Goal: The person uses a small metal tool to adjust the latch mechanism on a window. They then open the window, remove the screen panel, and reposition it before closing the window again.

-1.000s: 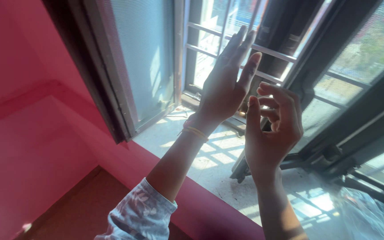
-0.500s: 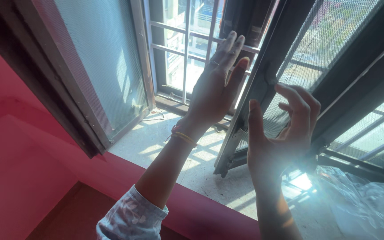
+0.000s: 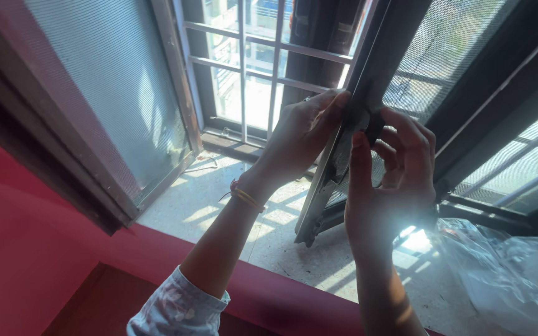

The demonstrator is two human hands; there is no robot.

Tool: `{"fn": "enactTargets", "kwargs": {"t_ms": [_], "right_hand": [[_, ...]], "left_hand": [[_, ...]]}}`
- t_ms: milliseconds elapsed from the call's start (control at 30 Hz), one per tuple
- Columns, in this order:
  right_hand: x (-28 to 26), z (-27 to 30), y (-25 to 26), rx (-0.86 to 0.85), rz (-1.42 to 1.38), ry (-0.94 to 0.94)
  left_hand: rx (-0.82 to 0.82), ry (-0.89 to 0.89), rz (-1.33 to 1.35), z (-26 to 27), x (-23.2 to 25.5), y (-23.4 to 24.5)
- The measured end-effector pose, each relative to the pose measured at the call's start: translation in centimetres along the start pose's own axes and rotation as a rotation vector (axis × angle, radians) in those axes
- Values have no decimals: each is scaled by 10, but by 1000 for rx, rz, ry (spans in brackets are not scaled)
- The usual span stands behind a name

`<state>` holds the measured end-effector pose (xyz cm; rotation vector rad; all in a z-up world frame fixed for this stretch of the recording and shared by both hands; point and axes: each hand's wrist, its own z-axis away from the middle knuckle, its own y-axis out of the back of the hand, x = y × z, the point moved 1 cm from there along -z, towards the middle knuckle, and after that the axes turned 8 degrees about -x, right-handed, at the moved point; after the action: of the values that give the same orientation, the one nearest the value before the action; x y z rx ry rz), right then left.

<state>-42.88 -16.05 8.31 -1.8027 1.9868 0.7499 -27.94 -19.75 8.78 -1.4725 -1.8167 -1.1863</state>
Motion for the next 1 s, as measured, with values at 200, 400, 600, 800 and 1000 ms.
{"fn": "enactTargets", "kwargs": {"t_ms": [200,400,600,800,1000], "right_hand": [[-1,2,-5,28,-7,-6],[-6,2,-14,95,66,-5],[-14,5,-20,166,179,-29],[-28,10,-17,211,252,-50],[-42,19,-3,262,330,-90]], "left_hand": [[-30,-120,0,-7,-9,5],[-168,-63,101,-19,-23,11],[-194,-227,91,-24,-27,16],[-228,-159,233,-23,-15,12],[-258,-188,305,-18,3,0]]}}
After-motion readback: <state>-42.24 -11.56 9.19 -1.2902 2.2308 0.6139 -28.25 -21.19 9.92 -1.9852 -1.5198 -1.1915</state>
